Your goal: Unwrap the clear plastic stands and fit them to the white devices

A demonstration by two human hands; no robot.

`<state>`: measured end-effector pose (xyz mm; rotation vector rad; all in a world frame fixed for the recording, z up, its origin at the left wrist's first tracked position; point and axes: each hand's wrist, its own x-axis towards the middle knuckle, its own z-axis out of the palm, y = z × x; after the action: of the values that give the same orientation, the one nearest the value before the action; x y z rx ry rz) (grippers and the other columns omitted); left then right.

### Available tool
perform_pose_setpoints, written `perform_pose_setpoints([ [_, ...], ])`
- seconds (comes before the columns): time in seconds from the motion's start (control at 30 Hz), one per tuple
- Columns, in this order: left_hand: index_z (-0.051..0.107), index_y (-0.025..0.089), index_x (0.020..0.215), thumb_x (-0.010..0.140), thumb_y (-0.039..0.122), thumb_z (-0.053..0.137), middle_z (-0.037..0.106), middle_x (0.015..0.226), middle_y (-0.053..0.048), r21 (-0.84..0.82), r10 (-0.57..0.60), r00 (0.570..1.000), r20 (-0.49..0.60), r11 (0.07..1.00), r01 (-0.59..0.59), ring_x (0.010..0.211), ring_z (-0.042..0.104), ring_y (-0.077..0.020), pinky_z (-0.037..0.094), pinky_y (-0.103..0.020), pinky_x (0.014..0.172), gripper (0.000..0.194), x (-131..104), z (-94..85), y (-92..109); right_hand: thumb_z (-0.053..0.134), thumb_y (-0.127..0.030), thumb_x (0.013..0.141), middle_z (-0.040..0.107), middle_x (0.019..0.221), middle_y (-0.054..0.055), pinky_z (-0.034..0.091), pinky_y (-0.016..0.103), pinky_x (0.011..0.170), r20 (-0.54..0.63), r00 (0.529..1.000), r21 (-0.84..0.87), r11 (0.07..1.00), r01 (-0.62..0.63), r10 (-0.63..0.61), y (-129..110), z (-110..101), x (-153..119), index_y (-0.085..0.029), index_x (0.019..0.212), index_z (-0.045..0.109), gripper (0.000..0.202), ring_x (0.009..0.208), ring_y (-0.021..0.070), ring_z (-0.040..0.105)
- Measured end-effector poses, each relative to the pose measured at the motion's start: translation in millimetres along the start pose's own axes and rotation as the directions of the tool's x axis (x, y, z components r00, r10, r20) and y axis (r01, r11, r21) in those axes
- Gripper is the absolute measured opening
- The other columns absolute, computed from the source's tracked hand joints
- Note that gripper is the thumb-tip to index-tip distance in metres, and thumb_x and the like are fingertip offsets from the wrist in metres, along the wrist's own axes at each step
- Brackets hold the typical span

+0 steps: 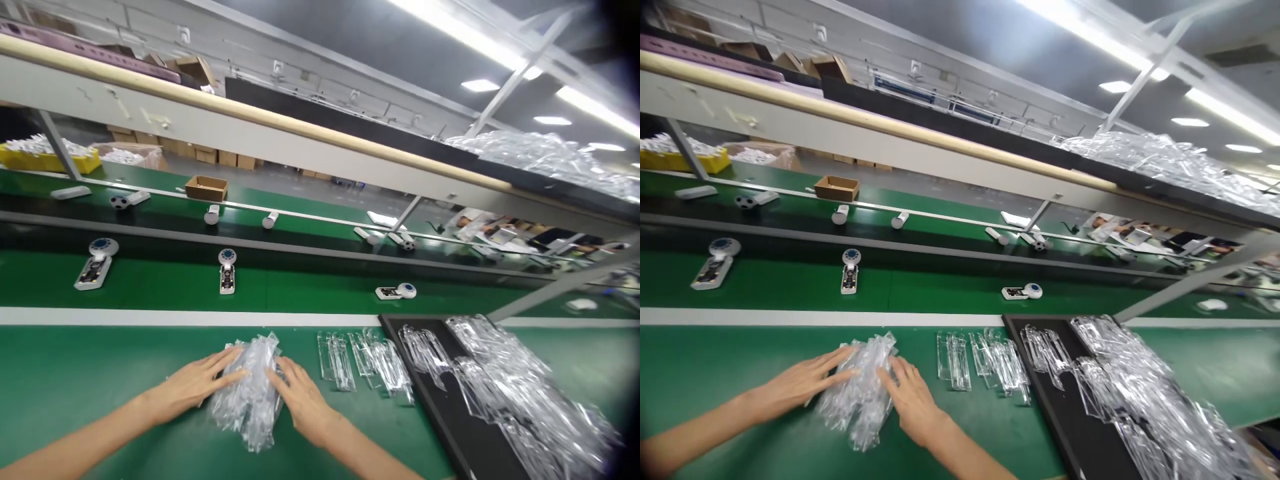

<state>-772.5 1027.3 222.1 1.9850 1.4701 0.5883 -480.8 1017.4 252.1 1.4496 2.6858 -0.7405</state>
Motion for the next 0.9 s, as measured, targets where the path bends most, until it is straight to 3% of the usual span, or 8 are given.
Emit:
perform_pose_setpoints([
  [0.07,0.05,0.031,0.127,0.076,0.028,0.047,0.052,0.129,-0.007,-0.01,-0.033,0.998,0.054,0.999,0.033,0.117,0.049,-0.0282,0.047,-0.033,0.086,0.052,1.5,-2.8,0.5,0.046,-0.006,0.077,0.044,0.135,0.009,0.032,0.041,0.102,-0.081,0.971,0.152,0.966,-0.21,0.224,9.0,-7.3,5.5,-0.027,0.133,0.041,0.06,0.123,0.0253,0.042],
  [0.13,0.036,0.029,0.138,0.081,0.035,0.04,0.051,0.126,-0.01,-0.032,-0.18,0.983,0.044,0.983,0.182,0.102,0.058,-0.0265,0.051,-0.031,0.073,0.057,11.1,-3.2,5.1,0.044,-0.024,0.085,0.05,0.128,0.014,0.038,0.041,0.096,-0.077,0.919,0.251,0.899,-0.359,0.388,18.5,-12.1,24.5,-0.02,0.132,0.043,0.047,0.115,0.0267,0.05],
  [0.2,0.026,0.025,0.142,0.081,0.046,0.041,0.052,0.121,-0.013,-0.115,-0.34,0.933,0.122,0.928,0.353,0.08,0.063,-0.0227,0.05,-0.027,0.052,0.066,26.8,-0.2,11.0,0.05,-0.039,0.083,0.052,0.126,0.016,0.04,0.043,0.092,-0.031,0.906,0.283,0.873,-0.397,0.422,25.7,-14.1,51.4,-0.015,0.134,0.04,0.057,0.114,0.0298,0.051],
  [0.3,0.029,0.017,0.14,0.072,0.05,0.053,0.063,0.09,-0.011,-0.208,-0.399,0.859,0.321,0.855,0.475,0.049,0.057,-0.0166,0.04,-0.023,0.033,0.079,52.0,8.7,16.1,0.056,-0.046,0.079,0.059,0.118,0.011,0.045,0.037,0.084,0.052,0.912,0.336,0.853,-0.399,0.406,28.0,-13.1,89.3,-0.019,0.131,0.043,0.06,0.097,0.0247,0.062],
  [0.4,0.048,0.01,0.126,0.064,0.038,0.061,0.059,0.057,-0.001,-0.251,-0.394,0.834,0.387,0.825,0.507,0.037,0.05,-0.0135,0.04,-0.022,0.032,0.069,69.0,16.7,15.1,0.059,-0.042,0.081,0.065,0.106,0.006,0.048,0.033,0.077,0.092,0.925,0.369,0.85,-0.376,0.369,23.4,-9.3,110.4,-0.018,0.118,0.054,0.044,0.077,0.0168,0.065],
  [0.5,0.059,0.006,0.102,0.059,0.028,0.062,0.057,0.051,0.0,-0.307,-0.425,0.814,0.396,0.775,0.553,0.04,0.052,-0.0138,0.045,-0.024,0.038,0.048,74.9,20.8,11.2,0.054,-0.039,0.087,0.066,0.088,0.002,0.05,0.033,0.072,0.12,0.927,0.384,0.844,-0.373,0.355,22.1,-4.6,114.9,-0.014,0.094,0.062,0.027,0.076,0.0148,0.063],
  [0.63,0.06,0.009,0.085,0.06,0.025,0.057,0.058,0.048,-0.001,-0.36,-0.473,0.802,0.365,0.723,0.589,0.044,0.055,-0.0138,0.05,-0.026,0.049,0.03,71.0,21.8,6.3,0.051,-0.039,0.089,0.062,0.073,-0.002,0.05,0.027,0.06,0.183,0.931,0.433,0.824,-0.366,0.317,29.5,-2.1,108.2,-0.012,0.082,0.061,0.029,0.062,0.0113,0.06],
  [0.9,0.06,0.013,0.066,0.059,0.024,0.051,0.052,0.042,0.001,-0.31,-0.429,0.885,0.179,0.829,0.465,0.039,0.048,-0.0125,0.035,-0.022,0.038,0.016,56.6,11.7,19.5,0.062,-0.011,0.07,0.062,0.066,-0.002,0.039,0.022,0.061,0.084,0.952,0.494,0.817,-0.296,0.294,28.1,-28.7,88.6,-0.016,0.072,0.062,0.006,0.071,0.0141,0.059],
])
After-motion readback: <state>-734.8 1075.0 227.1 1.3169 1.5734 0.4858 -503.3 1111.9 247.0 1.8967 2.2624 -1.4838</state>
